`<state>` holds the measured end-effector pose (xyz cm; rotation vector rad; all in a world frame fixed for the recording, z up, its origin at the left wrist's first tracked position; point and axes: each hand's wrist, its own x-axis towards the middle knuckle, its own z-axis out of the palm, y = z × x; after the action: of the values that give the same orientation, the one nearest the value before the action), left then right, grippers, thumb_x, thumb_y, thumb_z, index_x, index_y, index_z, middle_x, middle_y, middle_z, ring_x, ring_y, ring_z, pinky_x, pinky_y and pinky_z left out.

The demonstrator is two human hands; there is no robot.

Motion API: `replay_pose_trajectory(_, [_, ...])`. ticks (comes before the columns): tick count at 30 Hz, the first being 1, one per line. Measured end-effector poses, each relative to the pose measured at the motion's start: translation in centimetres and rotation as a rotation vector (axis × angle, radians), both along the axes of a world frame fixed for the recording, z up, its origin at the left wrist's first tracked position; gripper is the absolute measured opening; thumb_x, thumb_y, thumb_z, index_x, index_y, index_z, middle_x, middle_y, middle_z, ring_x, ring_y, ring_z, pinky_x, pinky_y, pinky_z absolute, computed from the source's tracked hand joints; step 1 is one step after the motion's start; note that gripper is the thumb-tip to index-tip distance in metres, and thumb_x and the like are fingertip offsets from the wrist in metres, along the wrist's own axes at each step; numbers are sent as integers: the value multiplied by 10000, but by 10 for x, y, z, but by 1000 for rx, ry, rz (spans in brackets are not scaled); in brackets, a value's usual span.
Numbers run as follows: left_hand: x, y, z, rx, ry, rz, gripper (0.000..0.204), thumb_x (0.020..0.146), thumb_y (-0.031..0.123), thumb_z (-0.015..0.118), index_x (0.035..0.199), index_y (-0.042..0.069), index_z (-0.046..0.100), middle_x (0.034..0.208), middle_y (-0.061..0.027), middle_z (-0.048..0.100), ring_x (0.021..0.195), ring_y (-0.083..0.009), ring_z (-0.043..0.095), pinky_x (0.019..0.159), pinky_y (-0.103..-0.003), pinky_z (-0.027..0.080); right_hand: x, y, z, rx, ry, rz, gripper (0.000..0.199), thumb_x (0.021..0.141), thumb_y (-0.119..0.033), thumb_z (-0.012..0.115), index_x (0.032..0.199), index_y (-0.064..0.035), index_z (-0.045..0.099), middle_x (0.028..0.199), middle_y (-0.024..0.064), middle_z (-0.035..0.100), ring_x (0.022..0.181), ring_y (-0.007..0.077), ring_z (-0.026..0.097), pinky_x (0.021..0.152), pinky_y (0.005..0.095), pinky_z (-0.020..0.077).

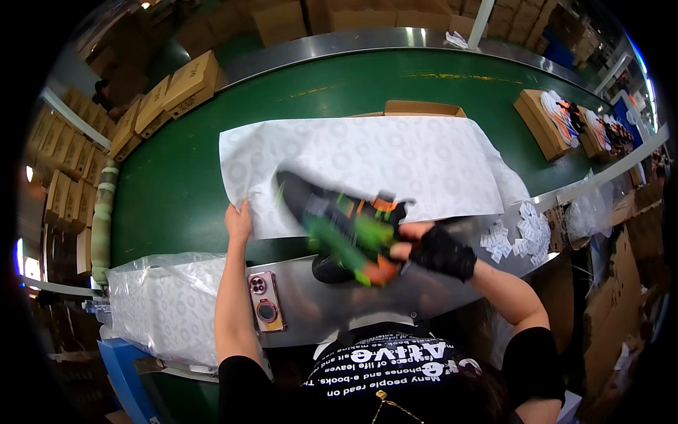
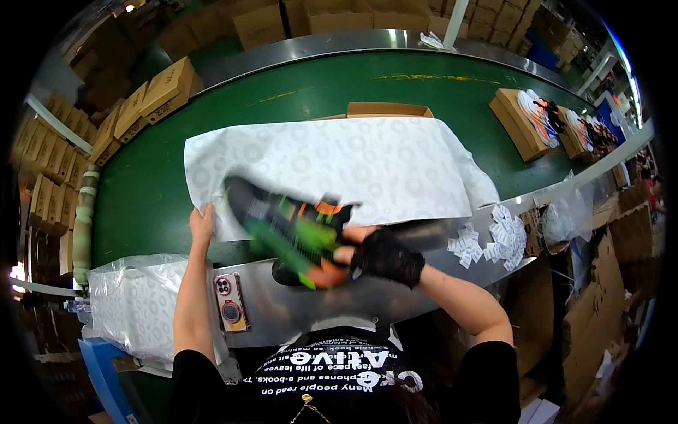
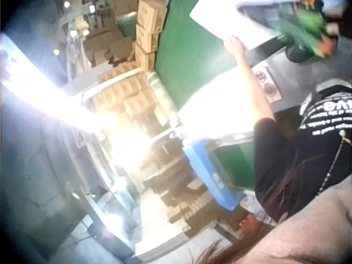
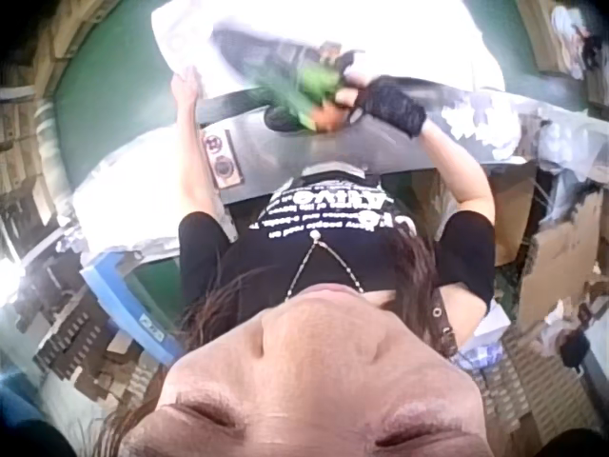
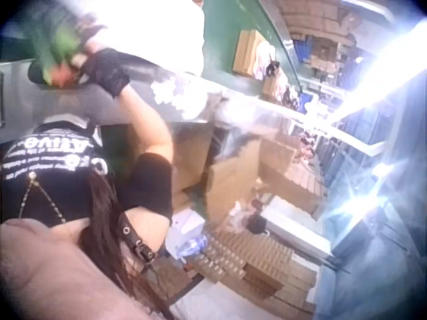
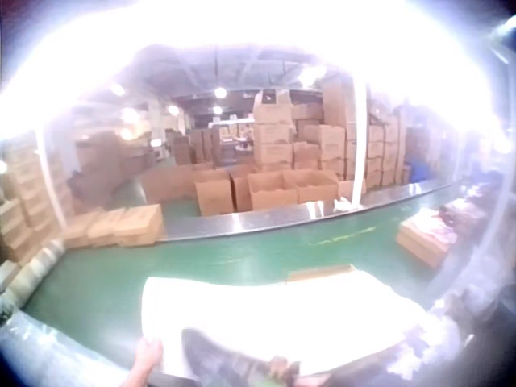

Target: The person places pairs of sneakers into shoeboxes along with protective paper and then places the closed boxes onto a conveyor belt.

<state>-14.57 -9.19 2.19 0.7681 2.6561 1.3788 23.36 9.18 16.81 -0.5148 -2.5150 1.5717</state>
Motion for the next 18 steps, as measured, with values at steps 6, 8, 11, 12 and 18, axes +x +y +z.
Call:
replay_pose_trajectory(6, [7, 17, 83, 134, -242, -220, 287, 803, 193, 552, 997, -17, 552, 915, -111, 608, 782, -207, 587, 697, -316, 450, -93, 63, -97, 83, 104, -459, 157, 732, -147, 569, 787, -1, 569, 623, 9, 545, 548, 69, 465, 494, 242, 391])
replay_pose_trajectory(8, [32, 38, 123, 332, -618, -365, 280, 804, 190, 571, 1003, -5, 546, 890, -68, 599, 770, -141, 569, 679, -284, 453, -123, 52, -130, 1, 65, -453, 177, 674, -162, 613, 727, 2, 579, 594, 32, 558, 529, 87, 497, 495, 241, 408])
replay_pose_trajectory(11, [70, 75, 134, 335, -798, -543, 358, 803, 224, 590, 1072, 8, 497, 942, -55, 573, 782, -105, 554, 667, -250, 459, -148, 21, -142, -72, 47, -136, 246, 700, -262, 586, 825, -50, 604, 672, 119, 588, 697, 246, 564, 774, 323, 411])
replay_pose_trajectory(12, [86, 88, 129, 251, -770, -634, 376, 817, 231, 569, 1101, 7, 469, 977, -76, 565, 801, -122, 562, 687, -262, 469, -149, 10, -130, 22, 158, 5, 254, 731, -269, 561, 872, -61, 599, 763, 125, 600, 783, 240, 558, 855, 321, 370])
replay_pose_trajectory(18, [115, 115, 63, -77, -156, -591, 531, 752, 389, 592, 1141, 47, 479, 1145, -140, 486, 1021, -256, 485, 857, -389, 360, -93, 41, -103, 681, -29, -13, 285, 660, -234, 598, 900, -84, 569, 968, 134, 541, 945, 271, 490, 838, 469, 333])
